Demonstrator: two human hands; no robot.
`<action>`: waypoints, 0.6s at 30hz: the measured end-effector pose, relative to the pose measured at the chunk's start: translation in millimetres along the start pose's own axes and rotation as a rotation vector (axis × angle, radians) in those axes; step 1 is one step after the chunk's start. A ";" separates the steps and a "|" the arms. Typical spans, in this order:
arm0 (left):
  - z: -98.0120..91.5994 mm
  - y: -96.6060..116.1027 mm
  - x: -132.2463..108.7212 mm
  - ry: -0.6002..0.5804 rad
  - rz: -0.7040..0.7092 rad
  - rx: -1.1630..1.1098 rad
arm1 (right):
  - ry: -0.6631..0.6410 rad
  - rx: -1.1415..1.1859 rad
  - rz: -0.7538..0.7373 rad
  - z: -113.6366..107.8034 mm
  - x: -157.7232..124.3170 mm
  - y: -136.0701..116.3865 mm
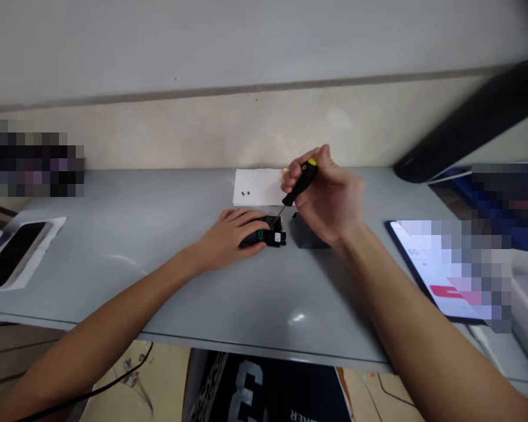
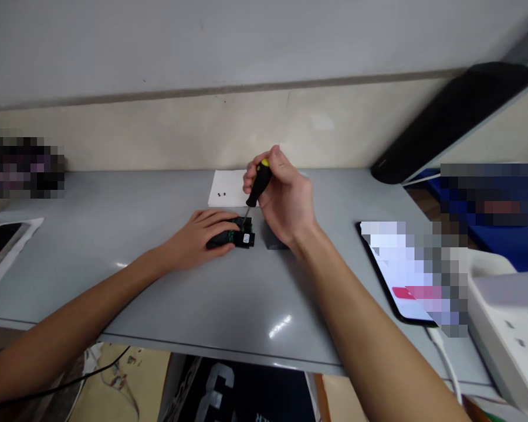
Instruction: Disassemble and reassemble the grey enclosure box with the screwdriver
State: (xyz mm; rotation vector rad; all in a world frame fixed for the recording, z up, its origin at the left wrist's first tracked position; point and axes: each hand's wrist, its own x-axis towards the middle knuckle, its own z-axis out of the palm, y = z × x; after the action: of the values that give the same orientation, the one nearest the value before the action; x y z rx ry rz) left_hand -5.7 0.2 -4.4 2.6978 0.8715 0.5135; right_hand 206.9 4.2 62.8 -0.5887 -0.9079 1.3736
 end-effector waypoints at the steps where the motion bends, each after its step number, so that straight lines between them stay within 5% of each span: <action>1: -0.1 0.1 -0.1 0.001 0.001 0.002 | -0.002 -0.028 -0.001 0.5 0.2 -1.2; 8: -3.8 3.5 0.6 -0.018 -0.012 0.000 | 0.025 -0.186 0.043 6.9 1.5 -4.3; 18: -4.3 4.3 0.3 -0.030 -0.019 -0.004 | -0.012 -0.072 -0.005 5.6 -5.4 -2.0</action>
State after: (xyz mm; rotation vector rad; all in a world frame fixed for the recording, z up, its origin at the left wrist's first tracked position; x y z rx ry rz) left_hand -5.1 -2.4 1.0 2.6840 0.8865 0.4690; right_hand 203.7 -2.2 66.4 -0.6329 -0.9708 1.3455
